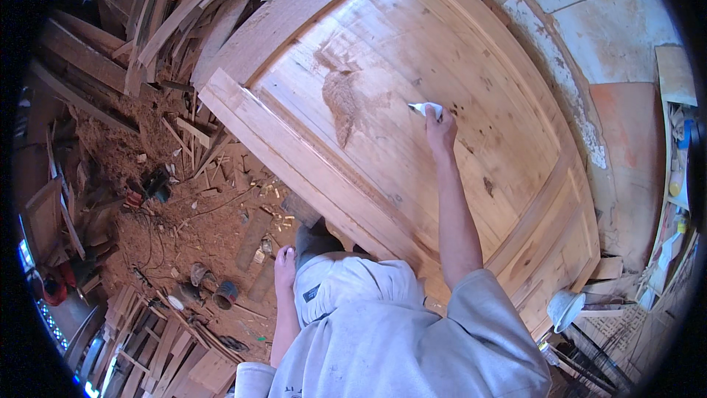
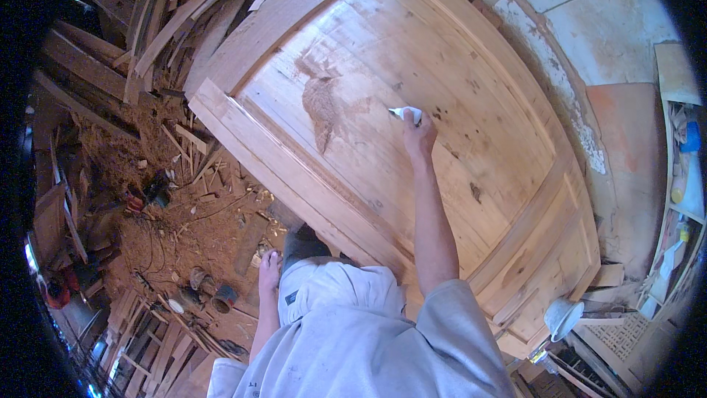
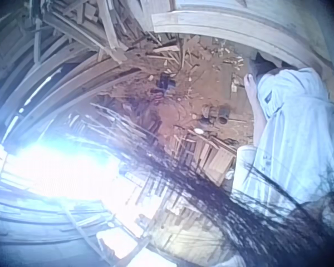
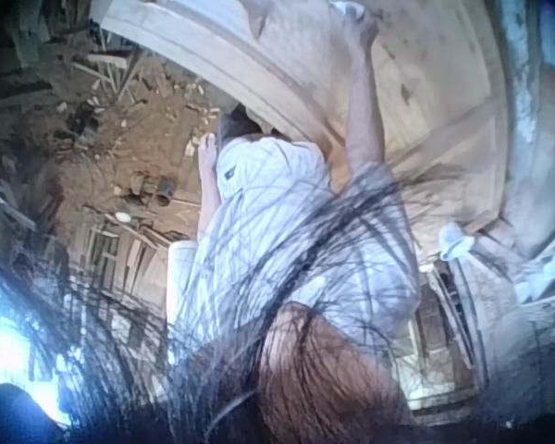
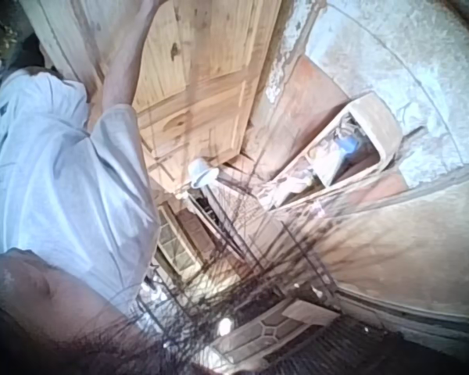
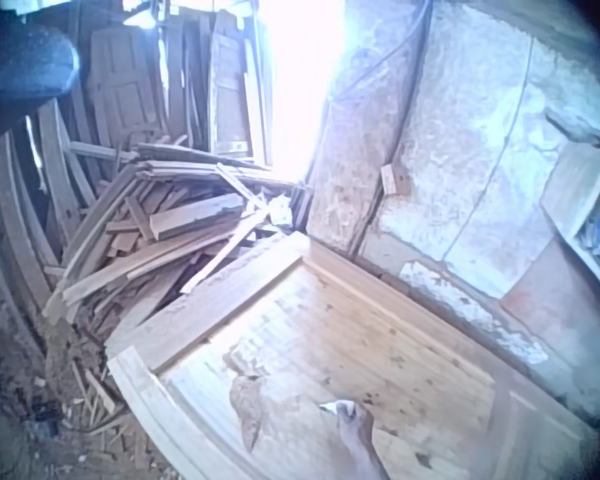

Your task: The person applies glue from a bottle onto the grooves and surface of a wooden door panel, spreading it with a small brush and a piece of paper.

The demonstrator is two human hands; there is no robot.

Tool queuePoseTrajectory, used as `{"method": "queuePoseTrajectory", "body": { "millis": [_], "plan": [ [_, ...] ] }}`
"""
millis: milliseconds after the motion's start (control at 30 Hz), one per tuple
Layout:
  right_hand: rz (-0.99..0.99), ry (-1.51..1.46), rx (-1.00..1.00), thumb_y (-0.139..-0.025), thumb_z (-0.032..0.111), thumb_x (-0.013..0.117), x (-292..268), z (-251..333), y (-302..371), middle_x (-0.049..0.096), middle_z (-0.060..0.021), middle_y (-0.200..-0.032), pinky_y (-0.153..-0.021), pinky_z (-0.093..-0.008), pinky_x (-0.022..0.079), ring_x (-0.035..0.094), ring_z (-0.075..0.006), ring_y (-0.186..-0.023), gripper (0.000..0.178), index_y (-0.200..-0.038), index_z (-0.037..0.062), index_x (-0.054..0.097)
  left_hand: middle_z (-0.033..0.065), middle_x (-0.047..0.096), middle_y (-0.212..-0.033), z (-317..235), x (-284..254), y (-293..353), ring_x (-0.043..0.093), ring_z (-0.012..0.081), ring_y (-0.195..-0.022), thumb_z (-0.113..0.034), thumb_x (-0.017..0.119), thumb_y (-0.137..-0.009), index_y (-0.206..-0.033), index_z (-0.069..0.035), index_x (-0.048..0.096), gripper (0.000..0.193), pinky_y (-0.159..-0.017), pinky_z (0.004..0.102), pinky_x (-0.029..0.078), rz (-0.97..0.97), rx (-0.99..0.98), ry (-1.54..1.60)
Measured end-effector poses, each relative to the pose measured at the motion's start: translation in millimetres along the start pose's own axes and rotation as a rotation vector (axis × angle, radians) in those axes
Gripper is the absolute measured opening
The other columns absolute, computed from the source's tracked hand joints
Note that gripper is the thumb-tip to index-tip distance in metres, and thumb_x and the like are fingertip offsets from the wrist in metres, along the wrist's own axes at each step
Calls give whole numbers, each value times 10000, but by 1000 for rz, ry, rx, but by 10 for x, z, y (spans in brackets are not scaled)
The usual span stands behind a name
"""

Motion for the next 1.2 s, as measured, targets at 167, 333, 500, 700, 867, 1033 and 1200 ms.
{"method": "queuePoseTrajectory", "body": {
  "millis": [167,333,500,700,867,1033,1200],
  "plan": [
    [3,-24,26,-903,287,629,31,-10,-13,587,-26,-644,-480,-280,429,548,-99,-515,265,-924,24,662,137,634,-1039,-1,6,16,601,191,-948,-297,500,-974,-1194,37,546,403,-841,311,472,5,-29,55],
    [-54,57,-85,-895,290,638,26,-164,-107,588,-27,-642,-481,-283,424,539,-101,-514,267,-922,25,663,137,633,-1045,-24,26,0,599,190,-951,-301,499,-974,-1192,36,547,404,-841,308,471,23,-24,52],
    [-35,69,-90,-897,291,633,53,-136,-105,588,-26,-640,-490,-287,424,540,-102,-519,268,-919,26,665,137,634,-1044,-65,18,16,599,190,-950,-305,498,-974,-1189,33,549,404,-838,307,471,11,-17,13],
    [-33,89,-116,-903,294,621,79,-68,-118,584,-26,-637,-500,-294,431,549,-110,-524,274,-918,24,665,114,629,-993,-80,0,22,583,164,-893,-314,506,-971,-1189,23,553,404,-780,289,467,-2,-31,23],
    [-46,132,-127,-901,296,625,91,-145,-159,584,-30,-641,-500,-296,436,560,-116,-528,279,-913,20,662,104,626,-986,-163,28,49,572,151,-871,-315,512,-970,-1191,20,548,403,-752,274,460,15,-60,28],
    [-52,84,-106,-898,288,635,113,-121,-156,590,-42,-663,-478,-290,435,561,-117,-515,283,-906,6,646,117,622,-1043,-132,7,29,586,170,-918,-311,507,-973,-1200,22,539,404,-791,288,468,8,-38,44],
    [-18,36,-37,-909,274,625,95,6,-100,586,-38,-672,-463,-274,426,556,-111,-510,269,-908,5,640,135,617,-1086,-204,8,62,598,195,-968,-305,502,-977,-1209,27,531,407,-835,306,472,17,-54,30]
  ]
}}
Point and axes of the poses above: each hand's wrist, its own y-axis away from the middle knuckle, its own x-axis out of the palm, z = x × y, the point moved 5 cm from there along -y, towards the middle knuckle
